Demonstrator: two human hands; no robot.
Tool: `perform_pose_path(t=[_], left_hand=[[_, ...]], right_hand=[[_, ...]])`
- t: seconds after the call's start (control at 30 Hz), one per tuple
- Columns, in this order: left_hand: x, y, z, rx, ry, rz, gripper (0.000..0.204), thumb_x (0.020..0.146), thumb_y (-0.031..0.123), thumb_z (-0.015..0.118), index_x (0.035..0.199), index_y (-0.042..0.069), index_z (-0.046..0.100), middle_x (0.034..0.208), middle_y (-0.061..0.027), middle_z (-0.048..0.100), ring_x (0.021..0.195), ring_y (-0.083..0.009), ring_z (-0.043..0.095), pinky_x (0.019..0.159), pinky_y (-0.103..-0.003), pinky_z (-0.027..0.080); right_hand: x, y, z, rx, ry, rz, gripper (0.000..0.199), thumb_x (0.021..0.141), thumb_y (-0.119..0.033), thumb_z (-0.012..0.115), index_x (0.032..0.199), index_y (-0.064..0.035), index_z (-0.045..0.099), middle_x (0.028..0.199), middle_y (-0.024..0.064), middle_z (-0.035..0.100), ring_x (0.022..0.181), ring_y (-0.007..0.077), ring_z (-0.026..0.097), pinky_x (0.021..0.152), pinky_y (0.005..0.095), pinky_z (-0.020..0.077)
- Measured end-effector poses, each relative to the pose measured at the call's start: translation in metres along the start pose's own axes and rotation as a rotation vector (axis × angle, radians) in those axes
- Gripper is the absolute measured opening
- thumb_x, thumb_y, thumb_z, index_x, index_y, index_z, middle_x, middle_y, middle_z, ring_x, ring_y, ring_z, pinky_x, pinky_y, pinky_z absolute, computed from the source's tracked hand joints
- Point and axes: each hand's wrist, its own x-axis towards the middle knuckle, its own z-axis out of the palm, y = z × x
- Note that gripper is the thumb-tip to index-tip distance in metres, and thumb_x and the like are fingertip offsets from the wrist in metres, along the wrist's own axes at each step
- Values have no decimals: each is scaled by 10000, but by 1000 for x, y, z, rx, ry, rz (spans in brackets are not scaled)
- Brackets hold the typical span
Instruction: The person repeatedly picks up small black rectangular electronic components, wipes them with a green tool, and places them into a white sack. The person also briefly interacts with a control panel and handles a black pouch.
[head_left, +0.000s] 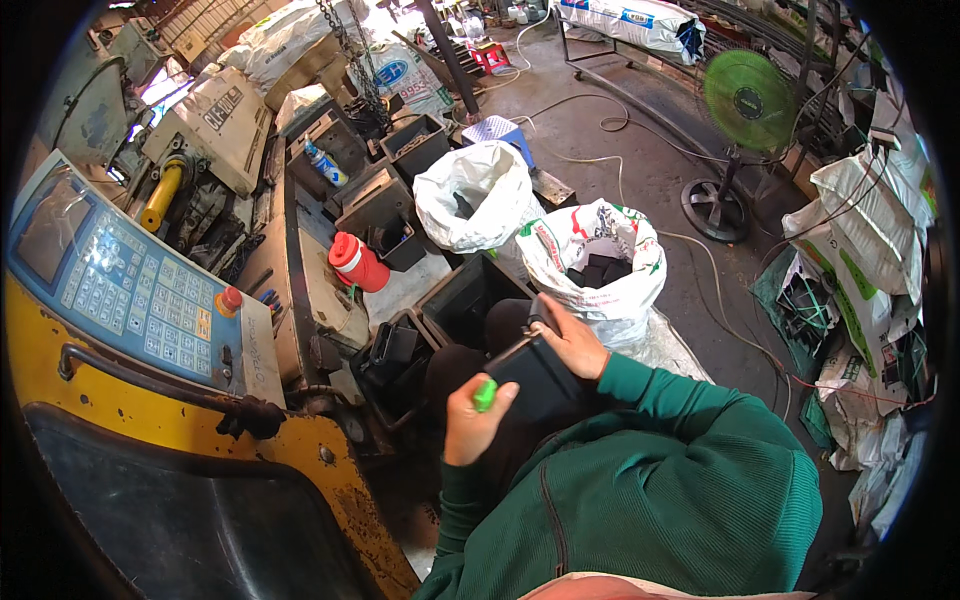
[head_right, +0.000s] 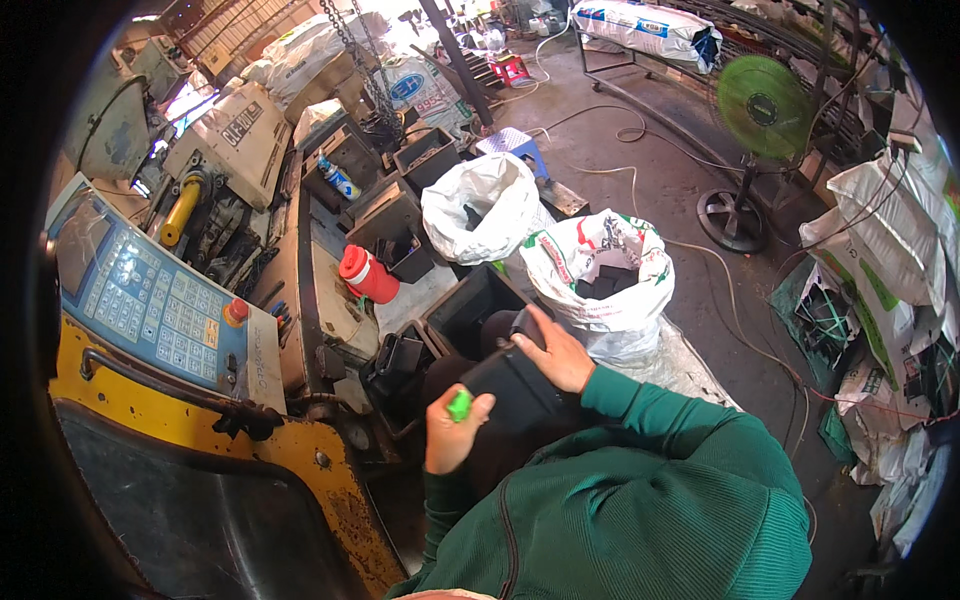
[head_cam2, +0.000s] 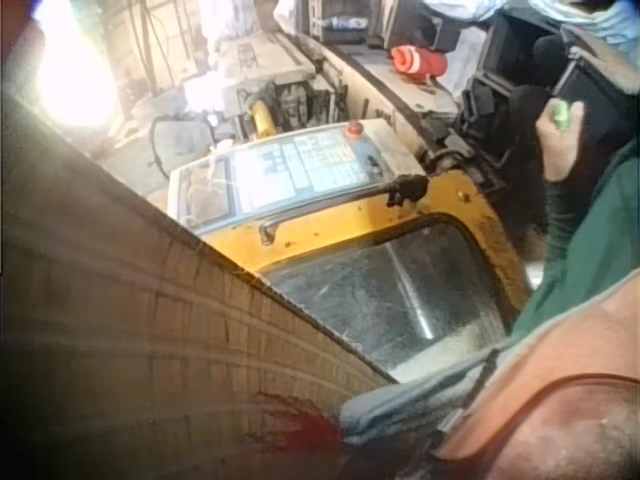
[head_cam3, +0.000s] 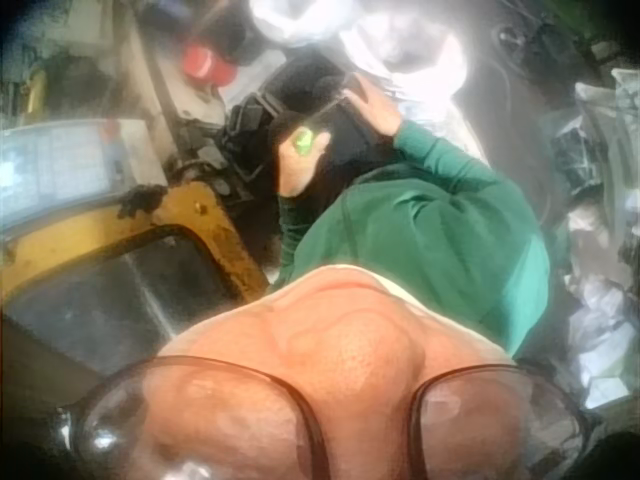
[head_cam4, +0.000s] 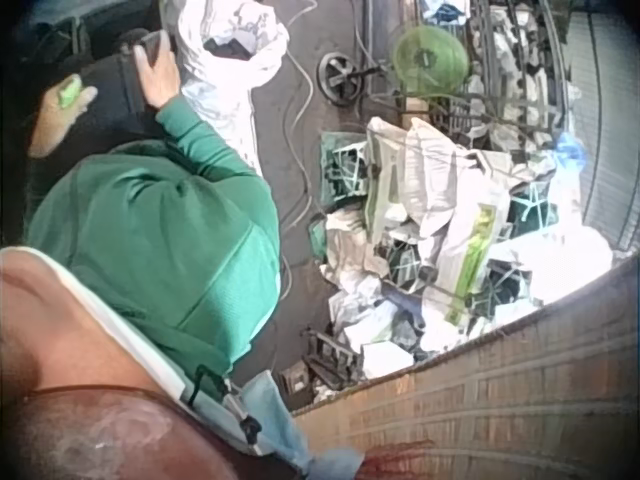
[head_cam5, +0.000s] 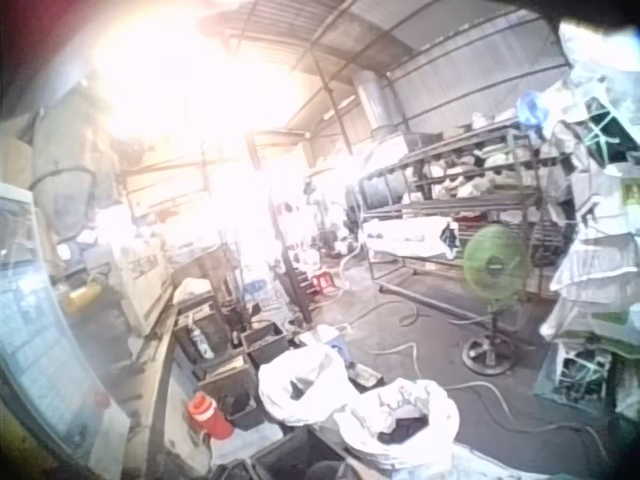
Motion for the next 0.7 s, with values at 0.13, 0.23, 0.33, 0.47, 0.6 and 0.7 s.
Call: perform_pose_path(t=[0.13,0.23,0.33,0.47,0.6,0.7], left_hand=[[2,-1,-27,-267,-101,-142,231,796,114,694,688,95,491,645,59,492,571,-28,462,524,-179,364],[4,-10,-32,-368,-64,-93,199,773,87,698,738,96,502,785,13,557,658,-43,503,558,-180,392],[6,-12,-31,-508,-55,-9,205,744,64,710,820,81,520,967,-41,574,815,-80,533,676,-209,430],[7,1,-36,-386,-335,-14,366,708,63,744,1027,52,566,1085,-60,563,966,-128,537,845,-264,417],[9,19,-27,98,-558,17,554,678,169,800,1165,49,563,1016,-28,618,930,-106,562,852,-235,413],[3,20,-19,206,-458,54,523,698,213,786,1141,43,566,952,-66,641,865,-129,606,792,-260,457]], right_hand=[[3,-2,6,406,-284,-4,660,906,-540,431,1352,-68,316,1131,120,527,1033,241,524,877,355,408],[6,-4,2,699,-487,115,592,914,-525,426,1289,-71,366,1039,58,516,934,141,501,814,290,411],[0,-22,-5,730,-539,122,546,910,-514,446,1221,-66,409,983,33,505,876,106,481,785,257,401],[-6,-20,-2,415,-515,98,621,864,-564,492,1188,-35,452,1007,82,550,944,162,518,840,297,410],[-18,-37,-14,61,-378,166,827,723,-662,586,1195,7,474,1052,226,598,1014,320,581,895,356,419],[-26,-27,-14,32,-311,213,831,723,-658,584,1200,16,489,1060,232,600,1016,329,582,898,360,421]])
